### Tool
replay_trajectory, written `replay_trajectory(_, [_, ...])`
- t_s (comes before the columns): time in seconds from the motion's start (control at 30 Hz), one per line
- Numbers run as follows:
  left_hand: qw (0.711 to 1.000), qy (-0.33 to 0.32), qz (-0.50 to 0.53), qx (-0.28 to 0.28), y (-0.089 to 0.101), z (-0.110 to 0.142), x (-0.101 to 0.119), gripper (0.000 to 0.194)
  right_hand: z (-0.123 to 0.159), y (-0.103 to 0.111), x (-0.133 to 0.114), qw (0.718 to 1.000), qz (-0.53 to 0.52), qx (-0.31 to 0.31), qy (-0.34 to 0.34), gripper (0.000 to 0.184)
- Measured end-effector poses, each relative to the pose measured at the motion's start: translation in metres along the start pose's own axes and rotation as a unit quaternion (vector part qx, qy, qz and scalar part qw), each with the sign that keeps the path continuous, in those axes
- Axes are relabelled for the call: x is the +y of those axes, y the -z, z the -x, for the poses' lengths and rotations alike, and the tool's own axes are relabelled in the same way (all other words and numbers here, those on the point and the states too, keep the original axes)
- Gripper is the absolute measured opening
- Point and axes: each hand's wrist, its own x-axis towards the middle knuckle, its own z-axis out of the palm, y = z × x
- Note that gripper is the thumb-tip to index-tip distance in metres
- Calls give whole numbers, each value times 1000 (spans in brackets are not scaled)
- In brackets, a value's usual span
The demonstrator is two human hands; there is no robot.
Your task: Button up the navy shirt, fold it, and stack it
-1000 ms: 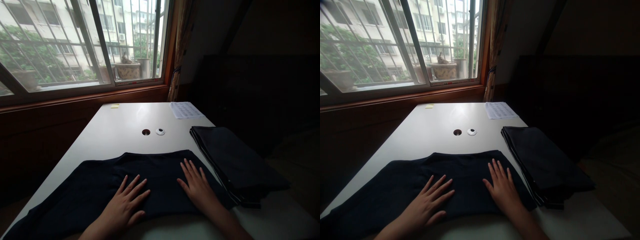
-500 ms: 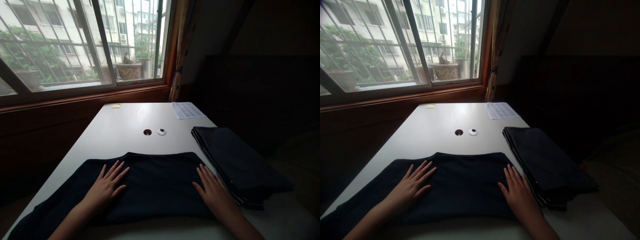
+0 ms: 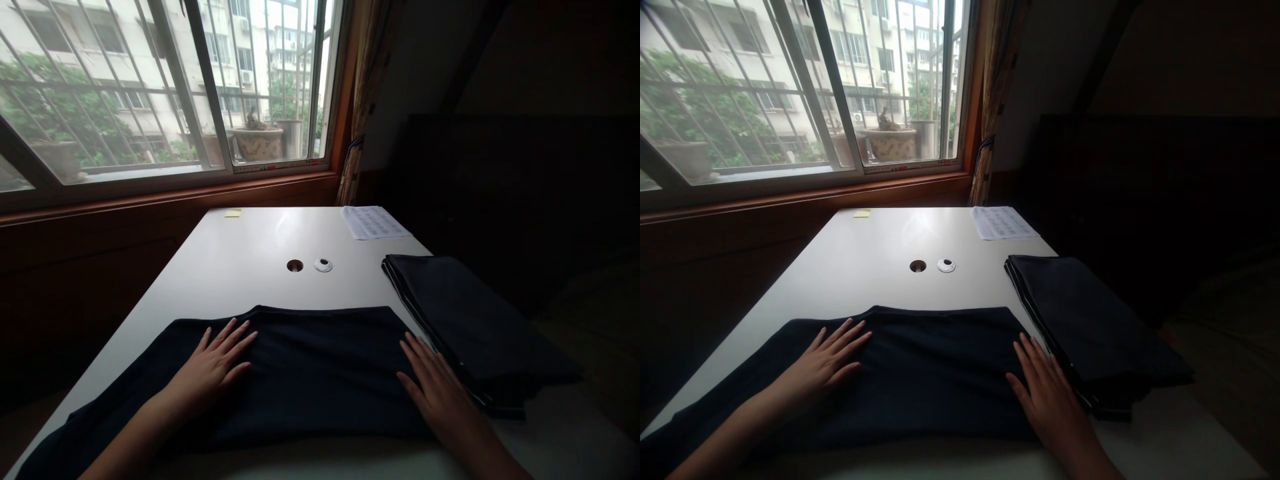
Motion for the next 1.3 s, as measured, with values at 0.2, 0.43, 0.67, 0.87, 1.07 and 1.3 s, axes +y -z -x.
replay_trajectory(0.2, [1000, -1, -2, -2, 12, -8, 0, 53, 8, 1, 5, 1000, -14, 0, 9, 62])
replay_trajectory(0.43, [996, 11, 35, 78, 27, -37, -9, 43, -59, 29, 2, 995, -71, 9, 70, 41])
replay_trajectory(0.67, [994, 22, 69, 86, 34, -75, -2, 31, -150, 29, 7, 976, -145, -94, 130, 29])
replay_trajectory(0.87, [994, 35, 67, 75, 47, -85, 8, 19, -171, 30, 35, 966, -151, -160, 139, 19])
replay_trajectory(1.07, [992, 33, 55, 112, 34, -93, 5, 19, -169, 31, 47, 983, -88, -121, 106, 20])
replay_trajectory(1.3, [988, 37, 34, 146, 8, -99, -2, 23, -154, 27, 21, 997, 4, -55, 53, 27])
